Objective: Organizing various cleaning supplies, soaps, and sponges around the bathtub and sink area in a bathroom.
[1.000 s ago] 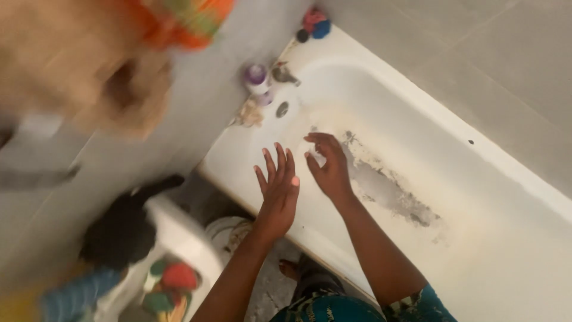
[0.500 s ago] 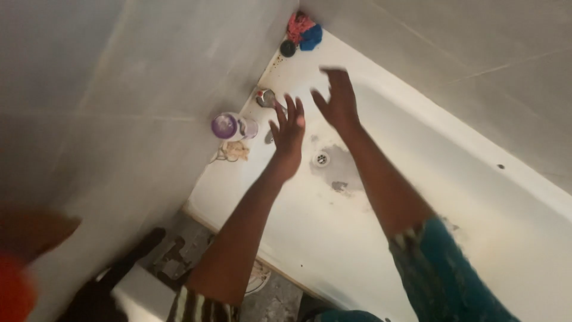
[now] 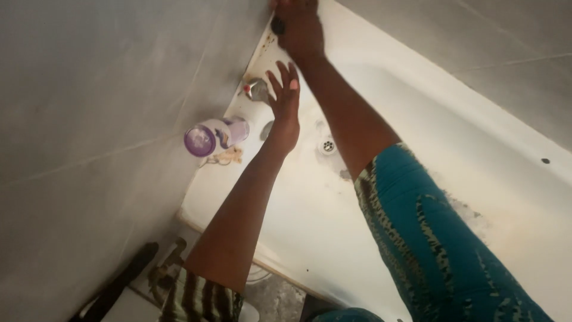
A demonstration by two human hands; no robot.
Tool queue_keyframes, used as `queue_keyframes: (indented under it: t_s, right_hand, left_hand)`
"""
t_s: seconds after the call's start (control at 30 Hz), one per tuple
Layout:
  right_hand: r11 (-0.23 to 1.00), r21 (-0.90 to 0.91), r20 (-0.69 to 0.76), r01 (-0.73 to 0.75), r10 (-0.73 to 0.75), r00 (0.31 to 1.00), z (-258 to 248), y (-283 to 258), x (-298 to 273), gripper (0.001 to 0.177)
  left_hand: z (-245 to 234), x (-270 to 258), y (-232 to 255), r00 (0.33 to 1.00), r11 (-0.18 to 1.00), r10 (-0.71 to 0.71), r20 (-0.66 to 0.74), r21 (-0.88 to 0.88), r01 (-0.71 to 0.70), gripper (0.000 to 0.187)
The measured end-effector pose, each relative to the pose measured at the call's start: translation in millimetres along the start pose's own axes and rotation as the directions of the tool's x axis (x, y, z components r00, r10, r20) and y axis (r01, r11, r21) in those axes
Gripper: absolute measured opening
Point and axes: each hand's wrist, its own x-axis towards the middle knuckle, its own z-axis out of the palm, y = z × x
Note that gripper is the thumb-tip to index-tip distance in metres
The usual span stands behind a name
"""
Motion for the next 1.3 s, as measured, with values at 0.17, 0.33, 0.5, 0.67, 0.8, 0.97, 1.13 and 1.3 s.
queue_keyframes:
  t_s: [0.17,0.33,0.5,0.67,0.8,0.97,1.13,1.3]
  right_hand:
    - [0.987,-0.140,-0.027,0.076,-0.081,0.996,-48.9,-38.4,2.4,0.069]
    - [0.996,-0.093,-0.001,-0.007,0.007,1.000,-16.6,-18.0,-0.6,0.053]
    - [0.900,-0.378,-0.089,0.219,-0.271,0.959,-31.7,-15.1,-5.6,0.082]
    - [0.991,0.129,-0.073,0.029,-0.020,0.997,-97.1,-33.2,-62.5,0.057]
    - [0.961,0.273,-0.160,-0.046,0.092,0.983,-177.7,-75.7,-129.5,0.058]
    - [0.951,0.305,-0.147,-0.044,0.093,0.985,-255.1,-131.5,-206.3,0.056]
    - [0.892,0.449,-0.063,-0.051,0.088,0.994,-306.5,-193.1,-276.1,0.058]
    - [0.918,0.390,0.094,-0.074,0.041,0.995,-334.7,-265.0,-327.0,0.048]
  left_hand:
    - [5.4,-10.4,8.5,0.999,0.997,0.005,0.031,-0.074,-0.002,0.091]
    - [6.7,-16.9,14.9,0.999,0.996,-0.010,0.053,-0.085,0.015,0.094]
    - [-3.0,-42.8,22.3,0.999,0.992,0.004,0.033,-0.129,0.000,0.101]
    - [6.7,-60.3,6.5,1.000,0.993,-0.018,-0.025,-0.116,0.015,0.105]
    - [-1.8,-97.2,29.0,1.000,0.955,-0.029,-0.002,-0.296,0.027,0.107]
    - [18.8,-140.8,12.9,0.996,0.992,0.013,-0.083,-0.120,-0.023,0.106]
    - [55.5,-210.0,-26.3,0.992,0.997,0.061,-0.109,-0.047,-0.067,0.090]
    - [70.6,-293.5,-46.3,0.995,0.884,-0.060,-0.084,0.458,0.092,0.066]
